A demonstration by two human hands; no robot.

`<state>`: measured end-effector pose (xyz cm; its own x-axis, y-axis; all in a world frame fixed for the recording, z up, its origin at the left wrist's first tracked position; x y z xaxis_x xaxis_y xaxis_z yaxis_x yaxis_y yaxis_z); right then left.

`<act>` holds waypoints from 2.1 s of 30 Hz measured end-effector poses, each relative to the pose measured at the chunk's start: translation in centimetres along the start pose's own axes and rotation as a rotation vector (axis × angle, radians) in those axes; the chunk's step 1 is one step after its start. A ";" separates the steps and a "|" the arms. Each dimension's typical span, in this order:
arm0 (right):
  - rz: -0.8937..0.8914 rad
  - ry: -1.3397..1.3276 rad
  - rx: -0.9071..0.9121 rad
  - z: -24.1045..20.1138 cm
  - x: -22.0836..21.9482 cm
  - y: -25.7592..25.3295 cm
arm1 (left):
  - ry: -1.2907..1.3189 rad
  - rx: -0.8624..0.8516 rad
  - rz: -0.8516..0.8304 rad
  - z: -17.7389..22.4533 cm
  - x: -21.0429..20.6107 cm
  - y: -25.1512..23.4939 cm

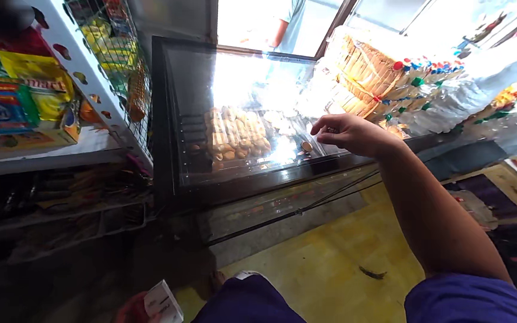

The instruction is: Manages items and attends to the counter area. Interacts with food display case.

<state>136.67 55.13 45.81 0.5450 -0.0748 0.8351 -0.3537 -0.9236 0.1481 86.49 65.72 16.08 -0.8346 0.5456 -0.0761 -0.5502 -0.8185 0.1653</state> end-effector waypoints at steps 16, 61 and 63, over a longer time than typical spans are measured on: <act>-0.292 0.035 0.319 -10.9 -6.7 0.7 | -0.056 -0.028 0.030 -0.4 -0.2 2.9; -1.330 -0.294 0.095 -41.8 -91.3 47.1 | 0.241 0.696 1.204 -22.1 15.6 85.1; -1.521 -0.353 -0.067 -41.8 -91.0 50.7 | 0.191 0.730 1.043 -22.7 19.9 84.0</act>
<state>37.33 30.80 -0.46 0.5493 0.7887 -0.2762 0.6484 -0.1937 0.7363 23.03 3.79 6.16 -0.8827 -0.3735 0.2850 0.4537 -0.5199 0.7238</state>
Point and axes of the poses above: each hand's wrist, its own y-axis away from the middle knuckle, its own x-axis out of the back of the hand, z = x × y, the point moved 9 cm from there along -y, towards the middle knuckle, and after that the axes turned 2 degrees about x, right-handed, at the moved point
